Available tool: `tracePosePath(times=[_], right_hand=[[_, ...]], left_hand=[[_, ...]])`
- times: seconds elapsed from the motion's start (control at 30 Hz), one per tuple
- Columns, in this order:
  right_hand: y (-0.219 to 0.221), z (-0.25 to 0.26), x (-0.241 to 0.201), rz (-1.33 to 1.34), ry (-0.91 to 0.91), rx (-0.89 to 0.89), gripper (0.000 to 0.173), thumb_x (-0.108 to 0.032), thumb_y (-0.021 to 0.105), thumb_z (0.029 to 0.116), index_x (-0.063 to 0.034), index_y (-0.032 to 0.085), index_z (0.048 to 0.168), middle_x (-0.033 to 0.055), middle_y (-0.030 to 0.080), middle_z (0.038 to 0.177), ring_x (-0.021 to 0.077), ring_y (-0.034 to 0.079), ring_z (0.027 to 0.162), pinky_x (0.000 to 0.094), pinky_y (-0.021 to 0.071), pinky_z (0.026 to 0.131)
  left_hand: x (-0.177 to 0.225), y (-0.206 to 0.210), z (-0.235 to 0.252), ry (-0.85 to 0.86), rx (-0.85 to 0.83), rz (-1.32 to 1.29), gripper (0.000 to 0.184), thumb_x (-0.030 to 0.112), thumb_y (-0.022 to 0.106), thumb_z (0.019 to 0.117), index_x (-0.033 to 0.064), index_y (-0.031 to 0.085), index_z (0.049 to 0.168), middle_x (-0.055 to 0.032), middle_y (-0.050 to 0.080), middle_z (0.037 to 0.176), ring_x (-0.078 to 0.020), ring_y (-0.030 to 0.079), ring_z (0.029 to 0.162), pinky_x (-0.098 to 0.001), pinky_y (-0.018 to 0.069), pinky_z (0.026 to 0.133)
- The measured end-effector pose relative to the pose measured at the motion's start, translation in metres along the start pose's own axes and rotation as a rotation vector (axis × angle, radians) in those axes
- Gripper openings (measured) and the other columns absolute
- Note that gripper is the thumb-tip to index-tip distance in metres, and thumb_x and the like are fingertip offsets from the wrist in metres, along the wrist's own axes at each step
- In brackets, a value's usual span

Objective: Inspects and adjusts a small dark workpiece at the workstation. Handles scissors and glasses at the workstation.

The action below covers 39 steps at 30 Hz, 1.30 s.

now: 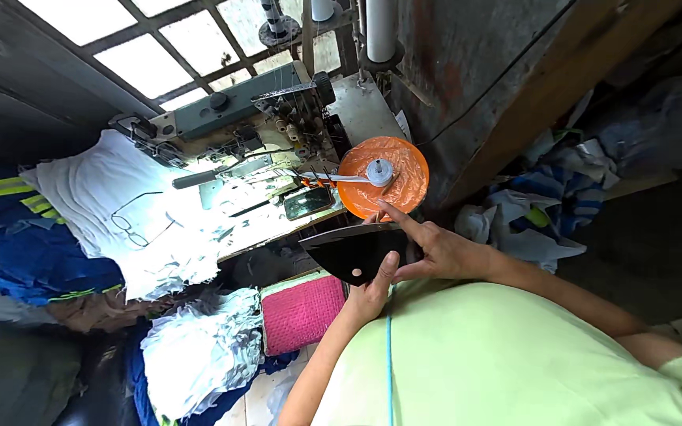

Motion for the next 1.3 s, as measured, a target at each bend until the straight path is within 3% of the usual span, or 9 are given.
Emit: tracePosePath(times=[0.23, 0.3, 0.47, 0.83, 0.93, 1.03, 1.17, 1.23, 1.3], right_hand=[[0.004, 0.0, 0.001, -0.052, -0.062, 0.064, 0.09, -0.054, 0.064, 0.0935, 0.0066, 0.035, 0.154, 0.0059, 0.059, 0.071, 0.0044, 0.048, 0.059, 0.0181, 0.0429, 0.057], [0.005, -0.001, -0.001, -0.122, -0.059, 0.095, 0.087, -0.054, 0.064, 0.0939, 0.0049, 0.039, 0.153, 0.0071, 0.06, 0.07, 0.0084, 0.05, 0.059, 0.0219, 0.0442, 0.057], [0.007, 0.0, 0.0, -0.149, -0.057, 0.094, 0.083, -0.053, 0.062, 0.0948, 0.0037, 0.042, 0.152, 0.0062, 0.058, 0.068, 0.0099, 0.048, 0.057, 0.0232, 0.0425, 0.055], [0.006, -0.002, -0.007, -0.279, -0.114, 0.14, 0.076, -0.053, 0.057, 0.0973, 0.0055, 0.05, 0.145, 0.0077, 0.058, 0.062, 0.0174, 0.051, 0.051, 0.0302, 0.0442, 0.051], [0.001, -0.002, -0.008, -0.309, -0.107, 0.209, 0.072, -0.052, 0.058, 0.0973, 0.0028, 0.054, 0.143, 0.009, 0.062, 0.065, 0.0199, 0.058, 0.054, 0.0332, 0.0484, 0.051], [-0.01, -0.004, 0.001, -0.152, 0.008, 0.206, 0.081, -0.052, 0.061, 0.0964, 0.0044, 0.042, 0.151, 0.0087, 0.063, 0.071, 0.0128, 0.056, 0.06, 0.0274, 0.0488, 0.057], [-0.005, -0.008, 0.0, 0.041, 0.106, 0.083, 0.094, -0.053, 0.064, 0.0943, 0.0064, 0.026, 0.157, 0.0071, 0.06, 0.077, 0.0044, 0.051, 0.065, 0.0199, 0.0462, 0.063], [-0.002, -0.007, -0.006, 0.124, 0.13, 0.023, 0.092, -0.052, 0.065, 0.0946, 0.0042, 0.027, 0.158, 0.0121, 0.066, 0.097, 0.004, 0.055, 0.075, 0.02, 0.0481, 0.07], [-0.001, -0.005, -0.008, 0.117, 0.093, -0.005, 0.092, -0.051, 0.065, 0.0942, 0.0046, 0.028, 0.157, 0.0174, 0.067, 0.117, 0.0045, 0.059, 0.083, 0.0197, 0.0494, 0.074]], left_hand=[[0.0, 0.0, 0.003, 0.063, 0.007, 0.111, 0.04, 0.034, 0.052, 0.1065, 0.0021, 0.058, 0.13, 0.0106, 0.069, 0.114, 0.0053, 0.062, 0.109, -0.0225, 0.052, 0.1], [-0.001, 0.001, 0.003, 0.093, 0.062, 0.131, 0.024, 0.032, 0.05, 0.1073, 0.014, 0.066, 0.113, 0.0164, 0.071, 0.104, 0.0076, 0.064, 0.104, -0.0214, 0.0539, 0.096], [-0.002, 0.002, 0.002, 0.153, 0.099, 0.12, 0.02, 0.034, 0.051, 0.1059, 0.028, 0.07, 0.111, 0.0232, 0.072, 0.104, 0.0121, 0.063, 0.103, -0.0163, 0.0534, 0.093], [-0.007, 0.001, -0.004, 0.181, 0.161, 0.145, 0.02, 0.038, 0.053, 0.104, 0.0296, 0.07, 0.11, 0.0252, 0.071, 0.104, 0.0139, 0.063, 0.102, -0.0145, 0.053, 0.093], [-0.011, -0.003, -0.004, 0.169, 0.192, 0.068, 0.013, 0.04, 0.056, 0.1015, 0.0356, 0.068, 0.106, 0.0244, 0.071, 0.092, 0.0137, 0.064, 0.083, -0.01, 0.0533, 0.073], [-0.009, -0.006, 0.001, 0.133, 0.066, 0.086, 0.021, 0.044, 0.049, 0.1048, 0.0259, 0.058, 0.111, 0.0221, 0.058, 0.081, 0.0127, 0.05, 0.069, -0.0089, 0.0419, 0.059], [-0.013, -0.009, -0.011, -0.057, 0.056, 0.133, 0.056, 0.07, 0.038, 0.0966, 0.0176, 0.054, 0.111, 0.0231, 0.062, 0.088, 0.0145, 0.058, 0.087, -0.0128, 0.0499, 0.078], [-0.013, -0.007, -0.018, -0.047, 0.02, 0.109, 0.059, 0.067, 0.037, 0.0982, 0.0141, 0.051, 0.121, 0.0216, 0.066, 0.103, 0.0138, 0.059, 0.104, -0.0169, 0.0505, 0.094], [-0.009, -0.005, -0.018, -0.018, 0.014, 0.116, 0.052, 0.065, 0.038, 0.099, 0.0218, 0.059, 0.119, 0.0248, 0.068, 0.105, 0.0156, 0.058, 0.107, -0.0159, 0.05, 0.097]])
Point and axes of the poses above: each hand's wrist, its own z-axis towards the middle knuckle, its own y-axis out of the palm, x = y × z, the point moved 3 cm from there along z, towards the middle knuckle
